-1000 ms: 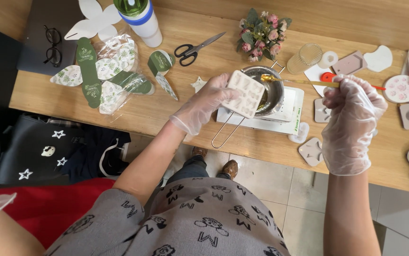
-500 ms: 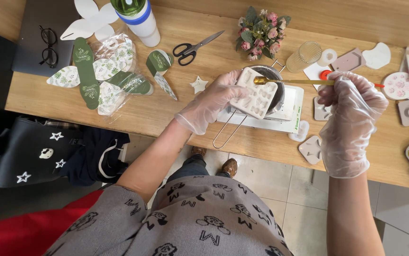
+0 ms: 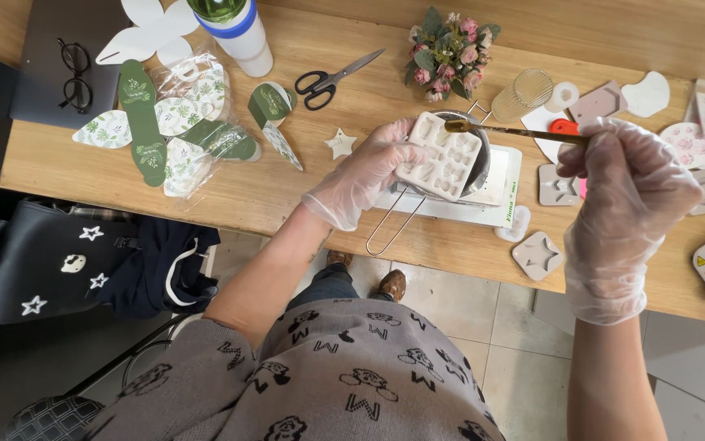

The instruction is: Filling small silicone molds with melted wax using a spoon.

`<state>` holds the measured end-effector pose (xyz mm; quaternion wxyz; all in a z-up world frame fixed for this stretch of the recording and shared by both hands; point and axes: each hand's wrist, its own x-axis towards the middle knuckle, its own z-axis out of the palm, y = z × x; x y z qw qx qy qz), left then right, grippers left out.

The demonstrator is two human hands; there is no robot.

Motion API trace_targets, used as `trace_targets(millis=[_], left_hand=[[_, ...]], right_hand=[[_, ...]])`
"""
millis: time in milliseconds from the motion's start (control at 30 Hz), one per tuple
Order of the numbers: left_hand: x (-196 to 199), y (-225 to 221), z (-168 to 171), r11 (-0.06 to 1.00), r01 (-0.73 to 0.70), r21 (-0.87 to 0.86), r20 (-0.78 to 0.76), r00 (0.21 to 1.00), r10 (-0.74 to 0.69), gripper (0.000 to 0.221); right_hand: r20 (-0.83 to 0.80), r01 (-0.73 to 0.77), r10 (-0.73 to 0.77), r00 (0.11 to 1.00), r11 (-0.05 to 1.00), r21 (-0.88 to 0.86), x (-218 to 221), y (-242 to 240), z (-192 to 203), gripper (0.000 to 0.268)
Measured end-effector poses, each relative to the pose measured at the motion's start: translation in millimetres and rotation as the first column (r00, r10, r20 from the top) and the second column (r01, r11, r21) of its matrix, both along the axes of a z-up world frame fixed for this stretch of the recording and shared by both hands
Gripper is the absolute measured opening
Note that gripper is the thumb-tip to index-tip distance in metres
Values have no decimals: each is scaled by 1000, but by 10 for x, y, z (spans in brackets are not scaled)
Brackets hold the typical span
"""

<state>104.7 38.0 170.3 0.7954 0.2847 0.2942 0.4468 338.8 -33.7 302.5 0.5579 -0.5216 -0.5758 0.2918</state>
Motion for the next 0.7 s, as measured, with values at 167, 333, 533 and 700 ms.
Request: trace_targets(millis=[167,333,533,700], left_hand=[[-5,-17,27,1000,2,2,2,1000,-2,52],[-14,-47,73,1000,4,-3,14,1000,-4,51],[-50,-57,0,1000,-3,16,22,1000,2,52],[-263,-137,242,999,-22,-27,-212,977,16,58]], right_hand=[[72,-52,48,996,997,53,-15,-63,-33,12],[9,-7,7,1000,1000,18,-37,-46,-82,12],[-304,125,-169,938,979,-159,-46,48,-58,16],[-457,182,-269,848,957,-226,103,138,-386,16]])
